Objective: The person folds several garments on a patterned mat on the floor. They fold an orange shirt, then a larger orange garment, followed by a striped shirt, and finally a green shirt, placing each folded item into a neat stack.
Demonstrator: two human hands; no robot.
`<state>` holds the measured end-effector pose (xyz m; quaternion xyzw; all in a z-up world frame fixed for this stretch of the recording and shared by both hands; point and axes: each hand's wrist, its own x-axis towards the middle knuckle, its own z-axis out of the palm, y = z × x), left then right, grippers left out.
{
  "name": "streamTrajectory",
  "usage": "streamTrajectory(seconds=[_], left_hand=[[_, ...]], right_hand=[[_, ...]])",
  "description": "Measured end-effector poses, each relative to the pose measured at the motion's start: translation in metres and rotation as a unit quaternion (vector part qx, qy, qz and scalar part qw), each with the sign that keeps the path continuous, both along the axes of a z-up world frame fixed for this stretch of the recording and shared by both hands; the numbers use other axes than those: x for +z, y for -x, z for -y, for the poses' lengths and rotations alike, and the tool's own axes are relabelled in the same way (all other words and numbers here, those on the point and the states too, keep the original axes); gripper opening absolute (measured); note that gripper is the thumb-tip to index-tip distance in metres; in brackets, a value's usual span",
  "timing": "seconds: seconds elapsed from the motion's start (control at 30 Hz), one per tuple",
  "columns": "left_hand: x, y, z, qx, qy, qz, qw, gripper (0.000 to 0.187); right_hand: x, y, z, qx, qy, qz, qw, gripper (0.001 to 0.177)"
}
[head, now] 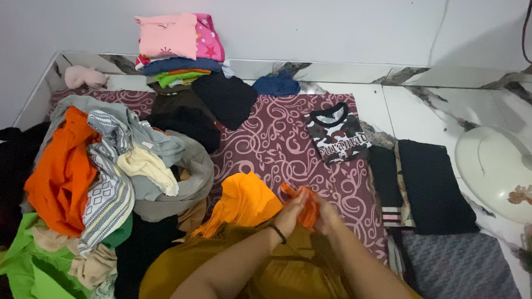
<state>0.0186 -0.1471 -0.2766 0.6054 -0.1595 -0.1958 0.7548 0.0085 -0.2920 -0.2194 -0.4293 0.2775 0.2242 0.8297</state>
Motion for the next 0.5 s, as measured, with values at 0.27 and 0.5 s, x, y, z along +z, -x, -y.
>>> streamTrajectory(seconds=[0.27,0.5], left_hand=[[0.056,0.005,-0.047,-0.095,-0.688,0.053,0.717,0.084],[0.043,0.005,-0.057,-0.113,-0.695,0.126,0.698,0.092]], right_hand=[[0.022,-0.056,0.057,-0.101,0.01,0.029,0.994,0.052],[0.075,-0.138,0.09,-0.227,-0.004,0.245,0.942,0.044]])
